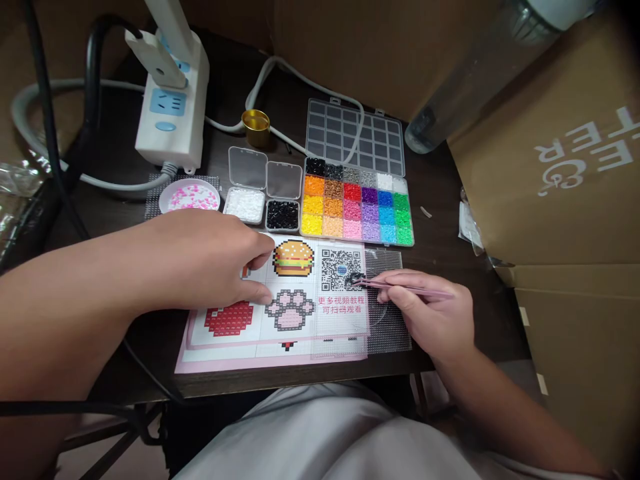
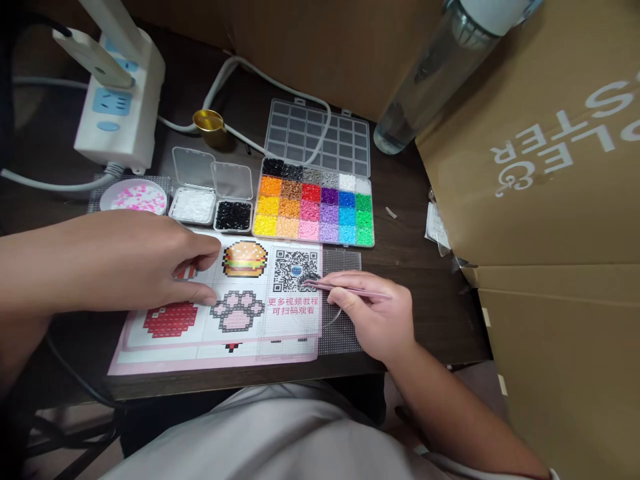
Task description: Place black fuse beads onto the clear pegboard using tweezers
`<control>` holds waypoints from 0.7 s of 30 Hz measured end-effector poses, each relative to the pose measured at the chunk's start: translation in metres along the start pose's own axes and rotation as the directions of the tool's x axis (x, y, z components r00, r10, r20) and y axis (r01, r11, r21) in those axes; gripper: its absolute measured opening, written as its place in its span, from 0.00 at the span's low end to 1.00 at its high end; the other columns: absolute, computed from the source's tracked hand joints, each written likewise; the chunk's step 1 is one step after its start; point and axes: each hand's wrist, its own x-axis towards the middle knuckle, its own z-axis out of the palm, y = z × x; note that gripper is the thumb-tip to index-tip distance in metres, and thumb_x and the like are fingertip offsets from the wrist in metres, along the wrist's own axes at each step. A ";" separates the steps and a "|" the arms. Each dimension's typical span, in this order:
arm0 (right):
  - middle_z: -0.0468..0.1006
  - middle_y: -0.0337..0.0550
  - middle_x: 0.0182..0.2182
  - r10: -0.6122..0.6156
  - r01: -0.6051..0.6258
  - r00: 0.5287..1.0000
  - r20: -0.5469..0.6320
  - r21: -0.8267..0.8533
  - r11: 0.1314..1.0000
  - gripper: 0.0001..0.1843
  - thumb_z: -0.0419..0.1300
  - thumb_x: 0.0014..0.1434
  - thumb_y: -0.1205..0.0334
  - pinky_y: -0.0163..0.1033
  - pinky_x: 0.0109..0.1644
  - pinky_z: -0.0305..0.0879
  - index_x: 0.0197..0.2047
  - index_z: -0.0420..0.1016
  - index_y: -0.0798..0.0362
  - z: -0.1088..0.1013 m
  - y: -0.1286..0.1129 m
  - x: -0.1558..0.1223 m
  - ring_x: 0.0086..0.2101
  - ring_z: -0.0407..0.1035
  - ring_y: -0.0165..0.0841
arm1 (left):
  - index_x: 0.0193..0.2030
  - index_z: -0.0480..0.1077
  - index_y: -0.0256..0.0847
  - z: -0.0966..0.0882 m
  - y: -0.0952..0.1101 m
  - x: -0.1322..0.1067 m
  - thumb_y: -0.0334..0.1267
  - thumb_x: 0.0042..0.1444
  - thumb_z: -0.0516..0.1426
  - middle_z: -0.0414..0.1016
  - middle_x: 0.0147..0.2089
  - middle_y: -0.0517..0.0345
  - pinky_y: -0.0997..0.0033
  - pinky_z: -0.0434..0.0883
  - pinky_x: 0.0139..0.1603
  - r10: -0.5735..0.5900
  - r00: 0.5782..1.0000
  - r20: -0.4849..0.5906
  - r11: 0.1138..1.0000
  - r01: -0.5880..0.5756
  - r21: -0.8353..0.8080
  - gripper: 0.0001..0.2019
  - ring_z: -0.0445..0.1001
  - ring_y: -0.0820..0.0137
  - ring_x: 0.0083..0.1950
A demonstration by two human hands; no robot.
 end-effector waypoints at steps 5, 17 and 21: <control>0.89 0.44 0.35 0.077 -0.037 0.991 -0.111 0.330 0.943 0.07 0.76 0.59 0.52 0.46 0.32 0.80 0.37 0.88 0.44 -0.010 0.008 0.008 0.26 0.77 0.34 | 0.31 0.72 0.47 -0.001 0.002 0.000 0.58 0.53 0.65 0.69 0.25 0.59 0.62 0.55 0.32 -0.014 1.000 -0.004 0.999 0.014 0.036 0.17 0.61 0.68 0.26; 0.88 0.44 0.35 -0.154 0.172 0.985 -0.082 0.302 0.938 0.03 0.78 0.58 0.60 0.41 0.31 0.79 0.36 0.90 0.45 -0.023 -0.001 0.031 0.27 0.79 0.33 | 0.34 0.73 0.47 0.002 -0.004 -0.003 0.57 0.55 0.62 0.74 0.27 0.57 0.61 0.55 0.30 0.079 0.996 -0.034 0.996 -0.077 0.037 0.15 0.62 0.67 0.26; 0.88 0.45 0.35 -0.268 0.286 0.958 -0.100 0.339 0.896 0.03 0.76 0.59 0.60 0.42 0.28 0.78 0.38 0.90 0.46 -0.027 0.010 0.049 0.26 0.77 0.33 | 0.33 0.73 0.49 0.006 -0.008 -0.002 0.62 0.51 0.63 0.76 0.28 0.54 0.60 0.56 0.30 0.059 0.998 -0.028 0.998 -0.059 0.022 0.18 0.65 0.65 0.26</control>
